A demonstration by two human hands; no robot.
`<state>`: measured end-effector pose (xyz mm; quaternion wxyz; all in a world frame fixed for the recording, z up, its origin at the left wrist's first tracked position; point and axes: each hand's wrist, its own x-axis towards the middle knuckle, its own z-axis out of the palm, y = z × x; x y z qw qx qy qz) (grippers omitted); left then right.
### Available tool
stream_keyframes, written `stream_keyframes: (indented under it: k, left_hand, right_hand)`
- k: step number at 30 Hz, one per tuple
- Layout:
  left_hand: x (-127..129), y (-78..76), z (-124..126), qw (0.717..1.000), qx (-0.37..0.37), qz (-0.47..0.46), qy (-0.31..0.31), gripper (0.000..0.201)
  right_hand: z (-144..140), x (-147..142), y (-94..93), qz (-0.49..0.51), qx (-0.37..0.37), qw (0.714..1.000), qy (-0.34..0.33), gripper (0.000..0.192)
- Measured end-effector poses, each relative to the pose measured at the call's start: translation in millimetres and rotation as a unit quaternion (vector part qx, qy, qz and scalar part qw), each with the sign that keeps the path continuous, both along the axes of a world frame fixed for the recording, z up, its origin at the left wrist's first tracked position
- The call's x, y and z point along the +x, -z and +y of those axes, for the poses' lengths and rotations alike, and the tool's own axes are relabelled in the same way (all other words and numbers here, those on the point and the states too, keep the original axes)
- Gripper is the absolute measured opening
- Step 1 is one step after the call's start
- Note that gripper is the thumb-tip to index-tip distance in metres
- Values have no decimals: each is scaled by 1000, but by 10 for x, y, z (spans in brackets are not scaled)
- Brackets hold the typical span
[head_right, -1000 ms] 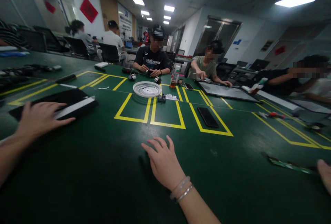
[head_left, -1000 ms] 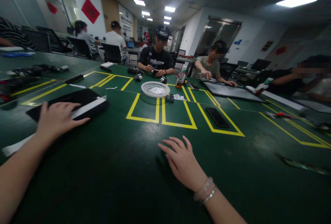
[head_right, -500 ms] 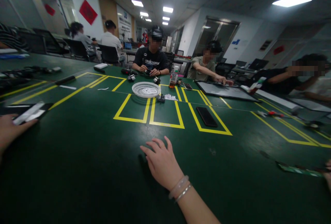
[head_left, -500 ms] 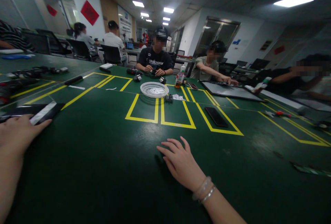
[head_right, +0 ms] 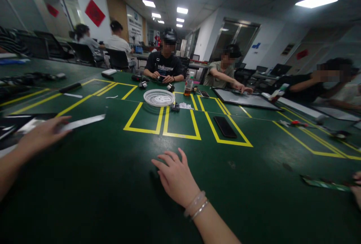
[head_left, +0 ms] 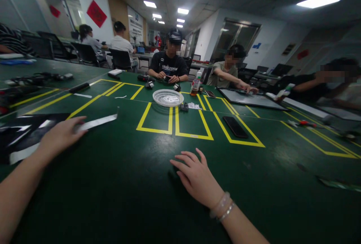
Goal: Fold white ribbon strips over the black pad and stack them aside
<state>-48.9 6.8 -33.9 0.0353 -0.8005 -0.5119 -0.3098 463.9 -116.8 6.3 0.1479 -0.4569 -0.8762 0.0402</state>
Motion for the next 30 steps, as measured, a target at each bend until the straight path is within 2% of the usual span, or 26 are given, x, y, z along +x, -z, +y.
stream_keyframes:
  k: [1, 3, 4, 7, 9, 12, 18, 20, 22, 24, 26, 28, 29, 30]
  left_hand:
    - [243, -21, -25, 1000, 12, -5, -12, 50]
    - [785, -68, -142, 997, -75, 9, 34, 50]
    - [1057, -93, -228, 989, -116, 21, 87, 48]
    - [1721, -163, -512, 958, -156, 54, 234, 39]
    - [1971, -192, -657, 946, -137, 77, 284, 40]
    - [2090, -201, -761, 943, -82, 100, 307, 39]
    - [2059, -195, -779, 942, -25, 117, 313, 38]
    - [2038, -211, -737, 946, -21, 135, 294, 37]
    - [1953, -236, -641, 957, -21, 151, 245, 42]
    - [1742, -258, -498, 979, -20, 153, 136, 62]
    - [1370, -256, -340, 989, -28, 141, -24, 79]
    - [859, -219, -208, 976, -52, 118, -174, 87]
    - [577, -190, -160, 968, -59, 96, -222, 91]
    - [299, -156, -125, 967, -60, 68, -238, 88]
  right_hand:
    - [3, 1, 2, 2, 2, 1000, -3, 43]
    - [8, 2, 12, 4, 10, 1000, -11, 43]
    - [10, 1, 18, 4, 14, 1000, -15, 42]
    - [15, -5, 34, 2, 8, 1000, -26, 42]
    - [18, -12, 33, 2, -18, 999, -41, 45]
    - [19, -26, 14, 11, -65, 996, -56, 41]
    - [8, -64, -10, 6, -62, 996, -57, 39]
    - [5, -66, -6, -1, -55, 997, -54, 38]
    - [8, -52, -8, 3, -48, 998, -40, 36]
    - [17, -25, -19, 11, -37, 999, -19, 36]
    - [29, 3, -34, 20, -23, 1000, -1, 37]
    - [37, 20, -46, 30, -11, 999, 10, 36]
    - [39, 24, -50, 35, -6, 999, 13, 36]
    - [39, 23, -52, 40, -1, 999, 14, 35]
